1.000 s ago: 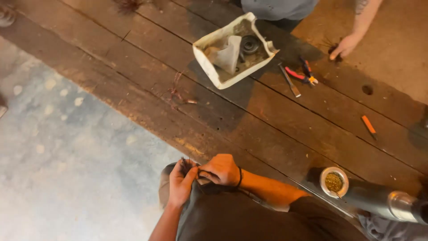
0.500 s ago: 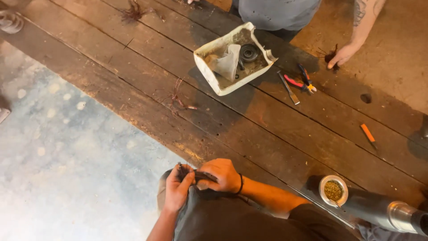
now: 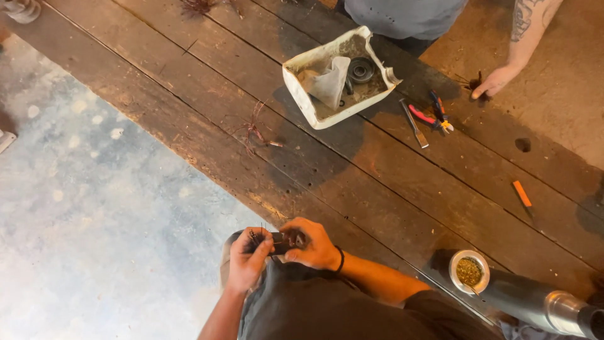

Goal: Bundling and organizing small pieces of copper wire on a wooden workbench.

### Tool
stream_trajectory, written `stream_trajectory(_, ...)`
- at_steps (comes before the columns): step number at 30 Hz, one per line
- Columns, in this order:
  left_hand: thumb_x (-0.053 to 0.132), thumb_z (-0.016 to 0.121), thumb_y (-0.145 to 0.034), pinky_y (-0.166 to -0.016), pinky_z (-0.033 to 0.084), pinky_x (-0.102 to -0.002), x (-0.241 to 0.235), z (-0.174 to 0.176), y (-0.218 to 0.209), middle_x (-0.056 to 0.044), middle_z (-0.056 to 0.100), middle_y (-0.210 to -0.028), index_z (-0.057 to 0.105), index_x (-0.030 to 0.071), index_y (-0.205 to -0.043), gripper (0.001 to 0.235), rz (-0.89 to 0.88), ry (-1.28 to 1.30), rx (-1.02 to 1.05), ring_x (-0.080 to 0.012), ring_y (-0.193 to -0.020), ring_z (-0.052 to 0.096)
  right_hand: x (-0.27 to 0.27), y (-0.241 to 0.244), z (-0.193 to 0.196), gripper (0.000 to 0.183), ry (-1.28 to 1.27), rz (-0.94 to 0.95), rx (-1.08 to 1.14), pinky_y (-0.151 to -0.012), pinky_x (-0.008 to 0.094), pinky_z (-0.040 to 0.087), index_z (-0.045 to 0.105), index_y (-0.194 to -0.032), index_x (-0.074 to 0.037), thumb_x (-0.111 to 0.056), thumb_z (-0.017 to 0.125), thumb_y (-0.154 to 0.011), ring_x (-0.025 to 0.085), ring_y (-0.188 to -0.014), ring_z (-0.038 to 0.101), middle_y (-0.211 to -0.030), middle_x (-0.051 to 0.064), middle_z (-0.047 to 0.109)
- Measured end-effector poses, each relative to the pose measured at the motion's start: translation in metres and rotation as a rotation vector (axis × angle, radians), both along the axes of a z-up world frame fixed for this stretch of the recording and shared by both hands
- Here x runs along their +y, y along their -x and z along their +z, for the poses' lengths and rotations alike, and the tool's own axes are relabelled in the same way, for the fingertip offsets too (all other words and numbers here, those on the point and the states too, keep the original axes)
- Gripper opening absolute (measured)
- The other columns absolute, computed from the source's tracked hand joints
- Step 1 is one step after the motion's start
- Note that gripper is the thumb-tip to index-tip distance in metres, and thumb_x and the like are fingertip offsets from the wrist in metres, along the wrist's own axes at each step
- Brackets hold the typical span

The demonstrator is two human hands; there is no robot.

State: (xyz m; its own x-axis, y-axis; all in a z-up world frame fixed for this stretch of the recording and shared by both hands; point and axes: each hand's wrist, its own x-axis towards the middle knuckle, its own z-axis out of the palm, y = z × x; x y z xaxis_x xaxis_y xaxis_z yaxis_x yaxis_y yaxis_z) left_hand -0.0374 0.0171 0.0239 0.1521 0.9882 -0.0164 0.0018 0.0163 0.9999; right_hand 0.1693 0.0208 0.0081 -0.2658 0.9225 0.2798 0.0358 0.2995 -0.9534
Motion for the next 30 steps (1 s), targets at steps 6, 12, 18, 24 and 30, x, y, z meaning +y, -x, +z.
stream_trajectory(6, 0.013, 0.067, -0.095, -0.067, 0.054, -0.027, -0.006, -0.007, -0.004, -0.004, 0.068, -0.076, 0.066, 0.005, -0.097, 0.008, -0.004, 0.044, 0.001, -0.0106, -0.069, 0.063, 0.009, -0.006, 0.019, 0.016, -0.499, -0.096, -0.234, -0.063, 0.035, 0.047, 0.07, -0.093, -0.013, -0.021, 0.061, -0.103, 0.021, -0.063, 0.065, -0.082, 0.001, 0.073)
stream_trajectory(12, 0.008, 0.071, -0.091, -0.065, 0.055, -0.026, 0.006, -0.002, -0.007, -0.002, 0.074, -0.083, 0.069, 0.008, -0.098, 0.007, -0.055, -0.184, 0.172, -0.0094, -0.071, 0.066, -0.013, 0.0, -0.047, 0.033, 1.121, 0.416, 0.829, -0.042, 0.022, 0.025, 0.061, -0.083, -0.003, -0.029, 0.058, -0.104, 0.007, -0.038, 0.037, -0.052, 0.001, 0.044)
stream_trajectory(18, 0.01, 0.067, -0.095, -0.064, 0.05, -0.026, 0.01, -0.005, -0.018, -0.004, 0.066, -0.07, 0.066, 0.006, -0.094, 0.005, 0.032, 0.064, -0.053, -0.0099, -0.065, 0.058, 0.005, -0.021, -0.002, 0.051, -0.281, -0.112, -0.218, -0.068, 0.032, 0.055, 0.069, -0.11, -0.005, -0.049, 0.078, -0.086, 0.021, -0.07, 0.068, -0.091, 0.01, 0.072)
stream_trajectory(24, 0.015, 0.069, -0.094, -0.065, 0.049, -0.025, 0.01, -0.004, -0.017, -0.001, 0.068, -0.069, 0.067, 0.008, -0.094, 0.007, -0.014, -0.038, 0.054, -0.0081, -0.064, 0.058, -0.003, -0.012, -0.011, 0.031, -0.232, -0.235, -0.198, -0.06, 0.033, 0.048, 0.072, -0.083, -0.01, -0.032, 0.062, -0.101, 0.021, -0.06, 0.064, -0.073, 0.004, 0.07)
stream_trajectory(30, 0.008, 0.07, -0.093, -0.062, 0.048, -0.024, 0.013, 0.002, -0.009, 0.0, 0.071, -0.078, 0.069, 0.009, -0.099, 0.006, -0.064, -0.186, 0.143, -0.0073, -0.065, 0.059, -0.011, -0.004, -0.06, 0.033, 1.059, 0.321, 0.735, -0.04, 0.018, 0.023, 0.06, -0.089, -0.002, -0.034, 0.068, -0.098, 0.006, -0.04, 0.035, -0.057, 0.001, 0.045)
